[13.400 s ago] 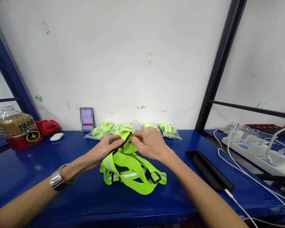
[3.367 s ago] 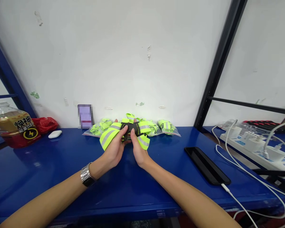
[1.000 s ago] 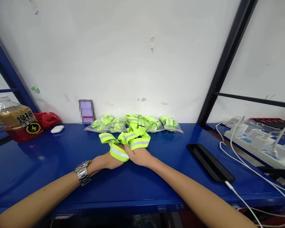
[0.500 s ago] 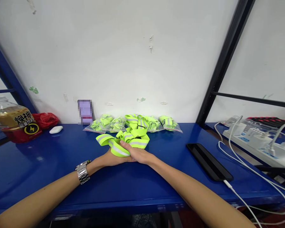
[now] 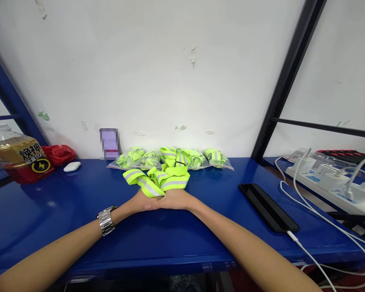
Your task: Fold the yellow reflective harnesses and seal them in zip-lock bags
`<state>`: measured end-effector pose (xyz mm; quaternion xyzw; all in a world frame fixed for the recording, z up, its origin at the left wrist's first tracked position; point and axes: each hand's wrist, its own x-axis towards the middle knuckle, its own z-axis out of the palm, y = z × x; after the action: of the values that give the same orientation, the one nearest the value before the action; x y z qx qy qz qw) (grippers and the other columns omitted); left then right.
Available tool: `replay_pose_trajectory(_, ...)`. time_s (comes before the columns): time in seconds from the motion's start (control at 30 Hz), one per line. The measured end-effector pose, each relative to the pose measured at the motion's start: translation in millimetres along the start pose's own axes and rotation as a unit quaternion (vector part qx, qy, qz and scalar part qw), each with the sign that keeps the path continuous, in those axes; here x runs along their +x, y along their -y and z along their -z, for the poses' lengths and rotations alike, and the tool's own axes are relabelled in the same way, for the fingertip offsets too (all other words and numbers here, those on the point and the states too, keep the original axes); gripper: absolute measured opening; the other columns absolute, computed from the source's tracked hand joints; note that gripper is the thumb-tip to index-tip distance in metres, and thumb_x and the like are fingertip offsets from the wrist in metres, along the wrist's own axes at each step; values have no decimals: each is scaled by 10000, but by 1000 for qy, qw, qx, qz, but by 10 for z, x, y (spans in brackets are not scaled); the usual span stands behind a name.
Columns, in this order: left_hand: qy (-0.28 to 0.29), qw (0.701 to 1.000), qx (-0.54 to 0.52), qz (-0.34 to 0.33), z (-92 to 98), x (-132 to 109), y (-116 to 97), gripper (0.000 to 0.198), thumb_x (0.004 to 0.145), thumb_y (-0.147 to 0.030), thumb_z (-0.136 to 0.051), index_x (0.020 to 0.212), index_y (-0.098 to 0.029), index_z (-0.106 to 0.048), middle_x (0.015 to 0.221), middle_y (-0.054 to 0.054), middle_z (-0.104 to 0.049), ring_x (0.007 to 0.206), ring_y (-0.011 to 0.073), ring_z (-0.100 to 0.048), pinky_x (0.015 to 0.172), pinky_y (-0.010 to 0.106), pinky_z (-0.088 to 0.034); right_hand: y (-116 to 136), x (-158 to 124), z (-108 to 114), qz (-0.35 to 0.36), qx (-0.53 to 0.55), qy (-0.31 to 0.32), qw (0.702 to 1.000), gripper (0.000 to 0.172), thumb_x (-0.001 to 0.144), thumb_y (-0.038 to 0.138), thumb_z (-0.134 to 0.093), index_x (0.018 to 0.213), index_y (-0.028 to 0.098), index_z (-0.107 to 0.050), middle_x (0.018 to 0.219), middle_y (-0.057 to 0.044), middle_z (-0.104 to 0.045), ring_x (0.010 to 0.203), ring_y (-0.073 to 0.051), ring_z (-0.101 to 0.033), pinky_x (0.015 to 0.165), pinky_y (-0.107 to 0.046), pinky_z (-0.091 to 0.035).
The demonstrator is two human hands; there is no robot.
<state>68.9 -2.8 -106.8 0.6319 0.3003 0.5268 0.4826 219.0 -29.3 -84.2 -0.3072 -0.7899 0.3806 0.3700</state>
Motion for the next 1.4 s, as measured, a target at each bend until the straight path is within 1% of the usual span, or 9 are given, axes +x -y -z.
replay_pose_trajectory(0.13, 85, 973, 213, -31, -11, 30, 53, 243, 729, -337, -670, 947, -235, -699, 1001, 47, -718, 1096, 278, -598, 1042, 408, -412, -27, 31, -46, -5, 42, -79, 996, 499, 669, 401, -772, 1135, 253, -670, 1096, -32, -710, 1084, -262, -639, 992, -413, -479)
replay_pose_trajectory(0.27, 99, 876, 473, -2, -78, 49, -24, 301, 798, -242, -496, 1055, -216, -651, 1054, 53, -706, 1083, 251, -606, 996, 388, -435, -110, 74, -114, -50, 105, -178, 977, 540, 685, 402, -753, 1183, 237, -623, 1120, -55, -696, 1087, -246, -627, 1021, -429, -447)
replay_pose_trajectory(0.47, 91, 846, 521, 68, -95, 46, -140, 292, 811, -328, -493, 1029, -199, -637, 1055, 72, -704, 1030, 275, -633, 886, 365, -482, -209, 139, -179, -78, 110, -295, 946, 456, 708, 351, -663, 1140, 212, -622, 1052, -54, -704, 1059, -255, -621, 998, -439, -455)
replay_pose_trajectory(0.67, 122, 834, 538, 16, -99, -19, -114, 276, 851, -358, -463, 984, -182, -628, 1130, 96, -667, 1139, 301, -560, 988, 423, -400, -259, 79, -94, -87, 1, -270, 959, 395, 768, 294, -555, 1155, 240, -610, 1089, -36, -688, 1110, -236, -591, 1028, -415, -423)
replay_pose_trajectory(0.8, 141, 820, 554, -32, -86, -80, -106, 269, 889, -336, -415, 978, -176, -612, 1129, 106, -656, 1119, 285, -566, 968, 410, -411, -291, 0, -18, -71, -118, -223, 965, 376, 824, 313, -513, 1185, 246, -593, 1171, -45, -660, 1178, -239, -548, 1084, -418, -353)
replay_pose_trajectory(0.97, 176, 802, 569, -46, -53, -105, -115, 258, 906, -329, -407, 1011, -189, -598, 1123, 98, -641, 1044, 266, -590, 884, 384, -455, -285, -103, 51, -134, -210, -173, 953, 370, 891, 365, -453, 1231, 263, -558, 1259, -50, -619, 1238, -264, -507, 1066, -436, -364)
replay_pose_trajectory(1.2, 188, 801, 555, -124, 58, -186, -193, 477, 889, -470, -485, 1267, -179, -476, 1344, 131, -500, 1258, 300, -439, 1034, 452, -379, -250, -139, 66, -182, -272, -140, 934, 468, 903, 407, -430, 1343, 250, -455, 1440, -66, -460, 1283, -295, -472, 1027, -443, -410)
replay_pose_trajectory(1.3, 159, 758, 616, -143, 126, -330, -219, 483, 899, -496, -480, 1218, -134, -511, 1179, 156, -600, 1087, 293, -572, 900, 421, -478, -232, -129, 53, -165, -310, -140, 926, 488, 901, 397, -431, 1361, 233, -444, 1430, -78, -470, 1296, -284, -457, 1044, -429, -393)
replay_pose_trajectory(1.4, 134, 666, 705, -204, 151, -448, -250, 324, 927, -417, -477, 953, -120, -603, 848, 109, -650, 786, 259, -640, 690, 379, -510, -222, -113, 45, -170, -325, -131, 921, 455, 905, 390, -429, 1337, 258, -476, 1376, -66, -530, 1260, -277, -494, 1052, -439, -380)
